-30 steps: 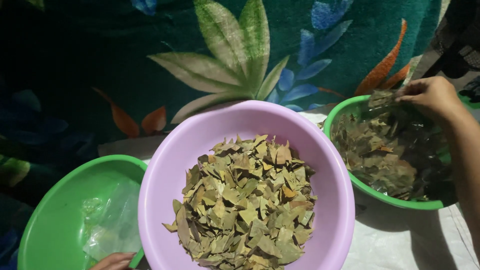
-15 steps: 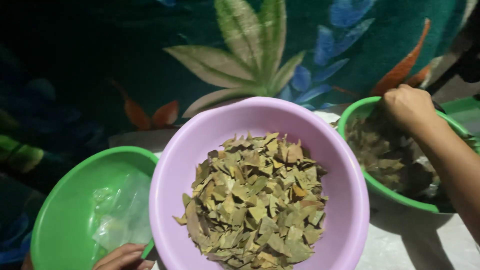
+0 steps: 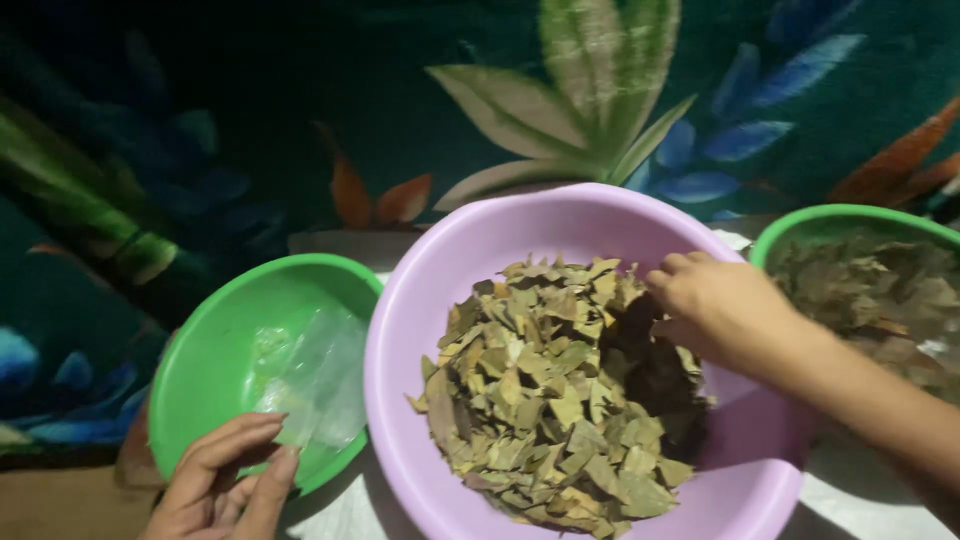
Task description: Sorting dried leaves from a large bowl and placing them into a small plastic bag for packaging.
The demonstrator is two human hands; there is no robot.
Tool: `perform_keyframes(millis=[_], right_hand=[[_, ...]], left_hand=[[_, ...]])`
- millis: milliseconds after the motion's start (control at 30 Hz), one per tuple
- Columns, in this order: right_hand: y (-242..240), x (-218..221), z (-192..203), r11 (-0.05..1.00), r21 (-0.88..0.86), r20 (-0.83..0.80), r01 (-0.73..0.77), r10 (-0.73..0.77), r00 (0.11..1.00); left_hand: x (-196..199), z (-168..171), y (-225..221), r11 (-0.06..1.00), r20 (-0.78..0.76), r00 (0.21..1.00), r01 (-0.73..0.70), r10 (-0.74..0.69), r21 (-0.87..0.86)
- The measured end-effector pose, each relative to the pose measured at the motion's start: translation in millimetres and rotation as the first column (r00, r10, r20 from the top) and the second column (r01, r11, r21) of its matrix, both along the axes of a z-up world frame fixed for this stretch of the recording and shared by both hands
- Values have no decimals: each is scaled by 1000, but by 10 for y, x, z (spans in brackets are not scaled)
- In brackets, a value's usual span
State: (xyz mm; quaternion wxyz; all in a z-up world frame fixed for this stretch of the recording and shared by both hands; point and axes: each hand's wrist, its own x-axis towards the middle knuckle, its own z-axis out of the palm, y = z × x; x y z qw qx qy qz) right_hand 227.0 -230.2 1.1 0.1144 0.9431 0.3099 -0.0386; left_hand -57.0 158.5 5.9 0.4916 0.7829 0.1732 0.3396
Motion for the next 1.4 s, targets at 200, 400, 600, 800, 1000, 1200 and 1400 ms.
perform_keyframes(millis=[200, 400, 600, 800, 1000, 1200, 1400], right_hand=[[102, 312, -351, 982, 9, 86, -187, 185, 979], [-38, -313, 98, 977, 148, 134, 151, -171, 976], [-36, -1006, -171, 745, 658, -253, 111, 80, 964], [-61, -1195, -624, 959, 225, -270, 172, -108, 957], [-65, -1216, -726, 814, 566, -261, 131, 26, 965], [-92, -1186, -716, 752, 655, -227, 67, 112, 967], [4, -1326, -438, 638, 759, -230, 128, 79, 970]], left_hand=[[-95, 172, 191, 997, 70, 995, -70, 69, 13], [239, 176, 660, 988, -182, 971, -156, 155, 5], [1274, -200, 1085, 854, -741, 619, 211, 259, 475], [1809, -509, 1189, 889, -894, 310, 222, 325, 400], [1712, -688, 1282, 963, -810, 556, 61, 185, 262], [1492, -397, 1359, 992, -550, 835, 59, 13, 113], [1320, -28, 1215, 996, -417, 905, 80, -84, -27]])
